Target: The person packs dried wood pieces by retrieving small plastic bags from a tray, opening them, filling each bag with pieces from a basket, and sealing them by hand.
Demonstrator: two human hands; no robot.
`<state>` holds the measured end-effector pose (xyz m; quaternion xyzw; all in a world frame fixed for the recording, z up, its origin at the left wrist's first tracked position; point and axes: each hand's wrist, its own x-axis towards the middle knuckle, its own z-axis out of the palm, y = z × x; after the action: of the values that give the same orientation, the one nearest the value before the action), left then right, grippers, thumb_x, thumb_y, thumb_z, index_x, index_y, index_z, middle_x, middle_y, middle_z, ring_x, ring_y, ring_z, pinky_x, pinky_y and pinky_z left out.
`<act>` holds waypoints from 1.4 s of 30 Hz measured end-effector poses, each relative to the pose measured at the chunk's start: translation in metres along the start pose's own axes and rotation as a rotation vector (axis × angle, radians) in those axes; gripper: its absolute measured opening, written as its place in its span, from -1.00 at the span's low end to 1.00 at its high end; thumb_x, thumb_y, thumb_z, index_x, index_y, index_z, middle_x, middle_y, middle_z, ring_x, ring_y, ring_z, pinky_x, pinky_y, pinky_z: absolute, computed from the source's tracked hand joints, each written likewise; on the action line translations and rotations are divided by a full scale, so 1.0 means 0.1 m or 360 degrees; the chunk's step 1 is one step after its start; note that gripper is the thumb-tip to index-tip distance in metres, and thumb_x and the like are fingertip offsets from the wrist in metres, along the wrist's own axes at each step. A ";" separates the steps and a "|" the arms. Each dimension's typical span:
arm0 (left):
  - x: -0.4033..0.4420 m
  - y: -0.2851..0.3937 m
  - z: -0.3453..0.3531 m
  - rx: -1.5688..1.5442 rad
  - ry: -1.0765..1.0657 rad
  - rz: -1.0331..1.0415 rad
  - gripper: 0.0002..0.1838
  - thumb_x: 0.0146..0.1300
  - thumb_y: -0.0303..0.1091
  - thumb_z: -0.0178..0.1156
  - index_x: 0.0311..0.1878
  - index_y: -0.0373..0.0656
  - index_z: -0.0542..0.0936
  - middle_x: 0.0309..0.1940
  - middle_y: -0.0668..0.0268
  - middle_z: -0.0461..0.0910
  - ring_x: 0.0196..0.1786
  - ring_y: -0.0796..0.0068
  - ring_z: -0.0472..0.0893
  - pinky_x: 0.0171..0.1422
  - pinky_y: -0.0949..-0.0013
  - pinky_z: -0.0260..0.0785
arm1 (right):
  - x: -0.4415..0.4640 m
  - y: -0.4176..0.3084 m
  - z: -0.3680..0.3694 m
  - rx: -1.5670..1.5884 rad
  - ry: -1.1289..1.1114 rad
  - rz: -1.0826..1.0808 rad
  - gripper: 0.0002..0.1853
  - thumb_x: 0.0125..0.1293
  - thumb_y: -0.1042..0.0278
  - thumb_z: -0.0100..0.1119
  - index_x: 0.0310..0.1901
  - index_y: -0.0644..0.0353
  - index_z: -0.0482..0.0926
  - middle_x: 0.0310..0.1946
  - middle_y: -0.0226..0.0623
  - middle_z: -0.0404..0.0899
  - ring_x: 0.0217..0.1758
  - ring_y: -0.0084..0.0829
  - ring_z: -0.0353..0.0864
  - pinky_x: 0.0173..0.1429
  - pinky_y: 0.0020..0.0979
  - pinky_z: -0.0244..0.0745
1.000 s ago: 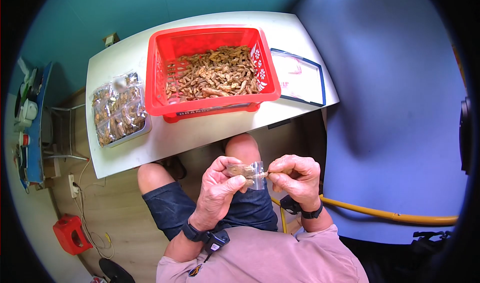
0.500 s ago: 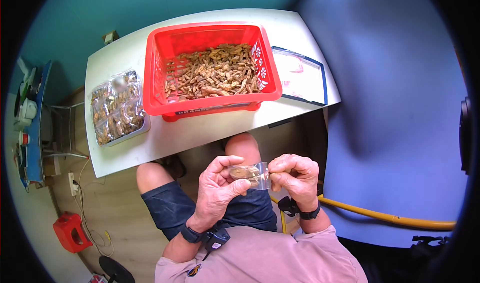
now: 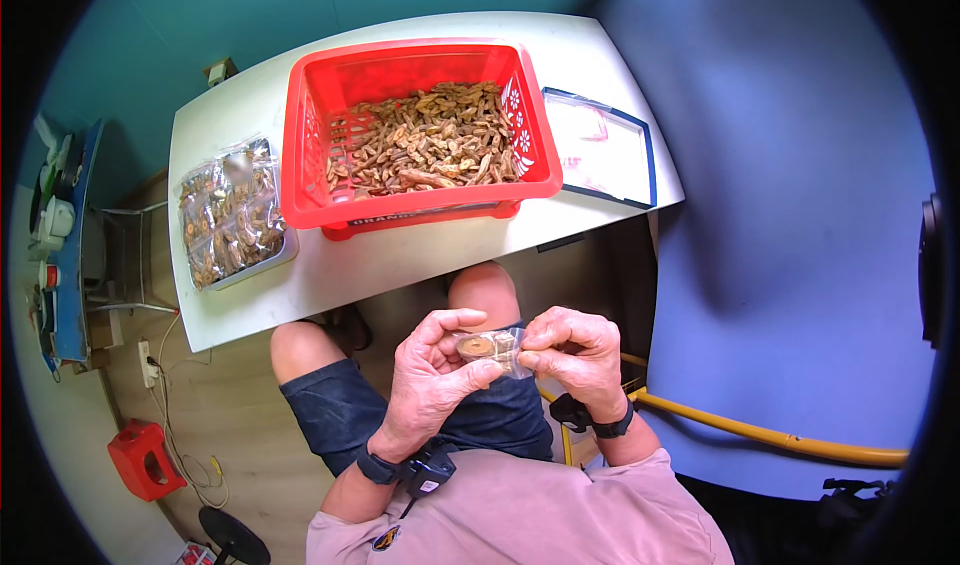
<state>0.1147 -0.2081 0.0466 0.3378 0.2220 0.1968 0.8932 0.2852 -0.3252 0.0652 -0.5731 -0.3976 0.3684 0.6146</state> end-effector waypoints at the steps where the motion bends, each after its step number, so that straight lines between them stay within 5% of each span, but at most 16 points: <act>1: 0.00 0.00 0.00 0.0016 0.0006 0.0006 -0.45 0.20 -0.59 0.42 0.24 -0.25 0.45 -0.07 0.23 0.70 -0.07 0.58 0.68 -0.01 0.53 0.58 | -0.01 0.02 0.00 -0.0069 0.0000 -0.0059 -0.86 0.19 0.72 0.35 -0.21 0.36 0.71 -0.32 -0.20 0.68 -0.48 -0.61 0.62 -0.46 -0.61 0.48; 4: 0.01 0.03 0.01 0.0055 0.0071 -0.0006 -0.44 0.19 -0.60 0.42 0.24 -0.28 0.43 -0.13 0.21 0.71 -0.19 0.59 0.69 -0.10 0.53 0.59 | -0.04 -0.07 0.00 0.0030 0.0048 0.0153 -0.87 0.15 0.76 0.33 -0.25 0.41 0.67 -0.33 -0.15 0.68 -0.48 -0.54 0.65 -0.42 -0.56 0.54; 11: 0.00 0.02 0.12 0.0046 0.0065 0.0018 -0.42 0.19 -0.64 0.40 0.27 -0.28 0.42 -0.09 0.18 0.70 -0.10 0.52 0.70 -0.03 0.48 0.60 | -0.10 -0.03 -0.05 0.0142 0.0191 0.0340 -0.93 0.23 0.72 0.30 -0.25 0.42 0.66 -0.35 -0.22 0.66 -0.50 -0.59 0.62 -0.43 -0.60 0.52; 21: -0.14 0.05 0.21 0.0182 -0.0008 0.0023 -0.34 0.17 -0.66 0.40 0.33 -0.28 0.37 -0.05 0.16 0.70 -0.05 0.50 0.70 0.04 0.47 0.59 | -0.14 -0.13 -0.08 -0.0260 0.0007 0.0012 -0.92 0.17 0.66 0.37 -0.29 0.34 0.68 -0.48 -0.32 0.65 -0.54 -0.62 0.61 -0.47 -0.57 0.47; 23: -0.15 0.05 0.24 0.0203 -0.0021 0.0016 -0.34 0.17 -0.66 0.40 0.34 -0.28 0.37 -0.04 0.16 0.70 -0.05 0.50 0.70 0.04 0.47 0.59 | -0.12 -0.14 -0.10 -0.0600 -0.0032 -0.0503 -0.91 0.14 0.64 0.40 -0.32 0.32 0.67 -0.51 -0.29 0.65 -0.56 -0.58 0.61 -0.49 -0.53 0.46; 33: -0.16 -0.03 0.36 0.0280 -0.0053 -0.0105 -0.18 0.15 -0.67 0.40 0.48 -0.24 0.28 -0.09 0.24 0.69 -0.10 0.59 0.68 -0.03 0.54 0.55 | -0.30 -0.12 -0.19 -0.0489 -0.0100 -0.0077 -0.87 0.10 0.61 0.43 -0.32 0.26 0.67 -0.51 -0.26 0.65 -0.53 -0.43 0.66 -0.45 -0.45 0.51; 42: -0.10 -0.09 0.36 0.0252 -0.0010 -0.0101 -0.28 0.19 -0.62 0.39 0.42 -0.25 0.35 -0.06 0.26 0.67 -0.09 0.59 0.66 -0.01 0.51 0.56 | -0.29 0.03 -0.14 -0.0266 0.0000 -0.0154 -0.91 0.16 0.66 0.37 -0.30 0.33 0.68 -0.48 -0.29 0.66 -0.61 -0.62 0.58 -0.55 -0.58 0.41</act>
<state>0.1276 -0.2380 0.0667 0.4009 0.2447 0.1492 0.8701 0.2855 -0.3573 0.0601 -0.6025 -0.4542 0.3038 0.5816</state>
